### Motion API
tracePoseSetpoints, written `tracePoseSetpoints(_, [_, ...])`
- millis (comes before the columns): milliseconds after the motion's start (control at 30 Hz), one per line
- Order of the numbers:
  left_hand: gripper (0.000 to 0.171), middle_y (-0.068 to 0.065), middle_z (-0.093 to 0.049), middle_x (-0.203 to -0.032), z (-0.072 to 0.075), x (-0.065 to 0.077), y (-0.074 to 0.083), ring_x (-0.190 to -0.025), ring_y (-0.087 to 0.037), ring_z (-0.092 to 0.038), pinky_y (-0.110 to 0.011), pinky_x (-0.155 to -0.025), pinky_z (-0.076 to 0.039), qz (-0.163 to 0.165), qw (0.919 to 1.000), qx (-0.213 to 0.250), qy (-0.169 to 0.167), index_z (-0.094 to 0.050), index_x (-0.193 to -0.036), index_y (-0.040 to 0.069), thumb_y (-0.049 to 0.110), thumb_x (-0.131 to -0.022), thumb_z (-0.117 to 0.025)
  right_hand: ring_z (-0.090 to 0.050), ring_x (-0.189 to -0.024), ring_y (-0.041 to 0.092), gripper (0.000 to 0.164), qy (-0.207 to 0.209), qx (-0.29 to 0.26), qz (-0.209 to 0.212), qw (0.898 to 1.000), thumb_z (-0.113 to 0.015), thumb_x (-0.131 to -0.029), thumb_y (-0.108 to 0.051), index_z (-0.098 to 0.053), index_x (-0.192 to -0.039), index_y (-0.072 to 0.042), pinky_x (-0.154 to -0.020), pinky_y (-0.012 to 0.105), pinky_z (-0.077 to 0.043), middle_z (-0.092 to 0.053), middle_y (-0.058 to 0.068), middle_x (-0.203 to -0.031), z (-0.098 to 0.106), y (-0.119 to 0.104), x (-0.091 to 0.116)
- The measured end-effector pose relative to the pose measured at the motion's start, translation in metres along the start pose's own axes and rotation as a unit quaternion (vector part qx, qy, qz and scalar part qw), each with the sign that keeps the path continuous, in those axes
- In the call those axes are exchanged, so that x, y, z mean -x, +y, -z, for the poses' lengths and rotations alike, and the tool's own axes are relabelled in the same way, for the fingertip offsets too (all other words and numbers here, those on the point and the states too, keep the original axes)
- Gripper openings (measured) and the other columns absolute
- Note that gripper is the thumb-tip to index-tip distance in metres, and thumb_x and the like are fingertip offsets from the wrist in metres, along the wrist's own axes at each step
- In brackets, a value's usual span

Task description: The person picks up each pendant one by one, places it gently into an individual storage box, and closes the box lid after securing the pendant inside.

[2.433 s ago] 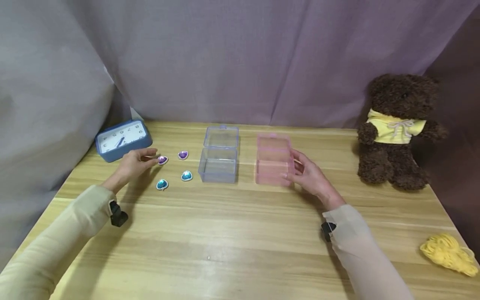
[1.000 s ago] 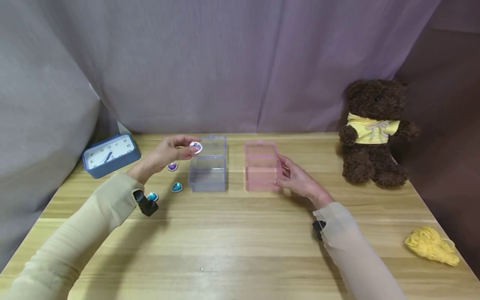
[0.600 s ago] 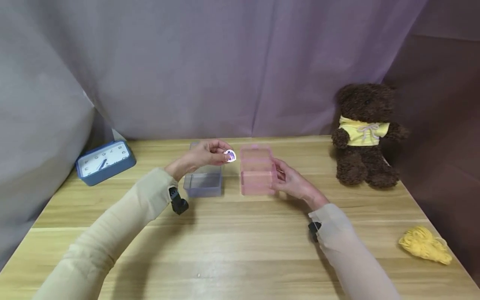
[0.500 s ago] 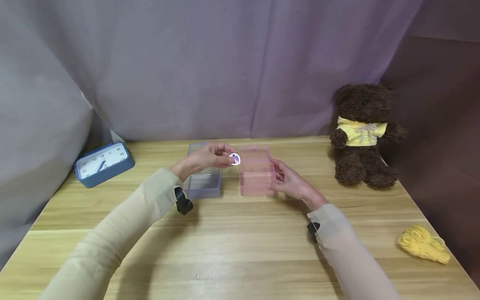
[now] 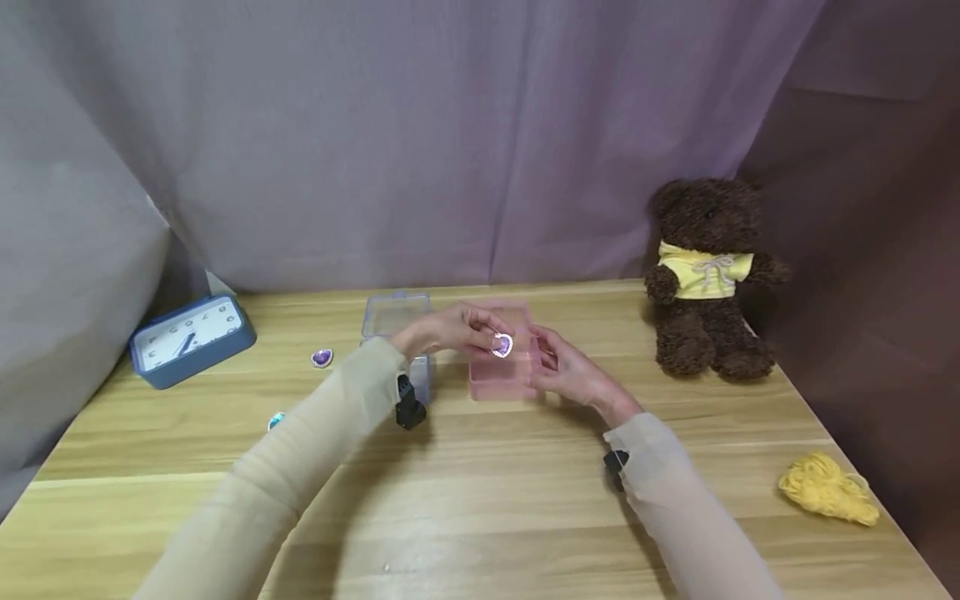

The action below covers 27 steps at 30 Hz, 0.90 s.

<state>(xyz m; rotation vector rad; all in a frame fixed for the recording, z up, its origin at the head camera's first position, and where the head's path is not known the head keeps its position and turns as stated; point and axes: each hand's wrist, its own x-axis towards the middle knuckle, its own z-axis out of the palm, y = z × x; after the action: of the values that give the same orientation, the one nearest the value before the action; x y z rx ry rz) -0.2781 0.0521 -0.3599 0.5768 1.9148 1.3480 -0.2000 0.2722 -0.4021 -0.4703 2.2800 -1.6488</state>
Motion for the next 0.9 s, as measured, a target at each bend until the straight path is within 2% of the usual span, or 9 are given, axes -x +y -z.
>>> tracePoseSetpoints(67, [0.028,-0.013,-0.069,-0.101,-0.003,-0.003,-0.001,-0.086,-0.019,-0.063,-0.033,-0.089,-0.052,-0.008,0.9998,-0.016,0.005,-0.061,-0.113,0.000,0.001,-0.085,-0.065,-0.015,-0.138,0.048,0.085,0.001,-0.002,-0.003,1.000,-0.061,-0.081,0.008,-0.006,-0.147,0.006,-0.111,0.048,-0.022,-0.006,0.031,-0.152,-0.001,0.000,0.000])
tracePoseSetpoints(167, [0.026,-0.012,-0.068,-0.100,-0.007,-0.006,-0.003,-0.088,-0.021,-0.064,-0.033,-0.091,-0.052,-0.013,0.9997,-0.022,0.005,-0.062,-0.109,-0.001,0.002,-0.084,-0.067,-0.016,-0.138,0.046,0.085,0.004,-0.006,-0.009,1.000,-0.063,-0.082,0.006,-0.007,-0.147,0.005,-0.110,0.046,-0.023,-0.008,0.031,-0.152,-0.003,0.001,0.001])
tracePoseSetpoints(267, [0.024,-0.010,-0.069,-0.102,-0.010,-0.007,-0.004,-0.092,-0.018,-0.064,-0.032,-0.095,-0.049,-0.016,0.9989,-0.043,0.008,-0.064,-0.107,0.001,0.005,-0.083,-0.068,-0.018,-0.138,0.046,0.086,0.006,-0.005,-0.008,1.000,-0.064,-0.082,0.004,-0.007,-0.147,0.005,-0.110,0.044,-0.025,-0.011,0.032,-0.151,-0.003,0.001,0.001])
tracePoseSetpoints(400, [0.025,-0.010,-0.069,-0.107,-0.015,-0.009,-0.003,-0.093,-0.015,-0.062,-0.026,-0.092,-0.048,-0.021,0.9971,-0.072,0.011,-0.066,-0.109,0.003,0.005,-0.084,-0.068,-0.019,-0.137,0.045,0.086,0.008,-0.003,-0.008,1.000,-0.065,-0.083,0.003,-0.007,-0.147,0.005,-0.109,0.042,-0.026,-0.013,0.032,-0.150,-0.003,0.001,0.001])
tracePoseSetpoints(633, [0.027,-0.014,-0.065,-0.115,-0.024,-0.015,-0.004,-0.095,-0.019,-0.064,-0.022,-0.080,-0.055,-0.034,0.9973,-0.063,-0.012,-0.065,-0.112,0.000,0.000,-0.084,-0.065,-0.019,-0.138,0.044,0.085,0.012,0.007,-0.012,1.000,-0.065,-0.084,0.000,-0.009,-0.147,0.003,-0.110,0.042,-0.025,-0.011,0.029,-0.152,-0.003,0.003,0.001])
tracePoseSetpoints(800, [0.025,-0.012,-0.067,-0.107,-0.028,-0.019,-0.003,-0.087,-0.018,-0.066,-0.022,-0.075,-0.056,-0.026,0.9976,-0.064,-0.001,-0.066,-0.108,0.000,-0.002,-0.082,-0.066,-0.018,-0.139,0.044,0.086,0.012,0.011,-0.009,1.000,-0.066,-0.084,-0.002,-0.009,-0.147,0.002,-0.111,0.044,-0.023,-0.011,0.029,-0.152,-0.002,0.003,0.001])
tracePoseSetpoints(900, [0.022,-0.010,-0.067,-0.103,-0.031,-0.021,-0.002,-0.084,-0.017,-0.066,-0.022,-0.074,-0.056,-0.022,0.9967,-0.078,0.002,-0.067,-0.103,0.000,-0.002,-0.082,-0.067,-0.017,-0.138,0.044,0.086,0.011,0.008,-0.002,1.000,-0.066,-0.083,0.001,-0.009,-0.147,0.003,-0.111,0.041,-0.024,-0.011,0.030,-0.152,-0.001,0.003,0.001])
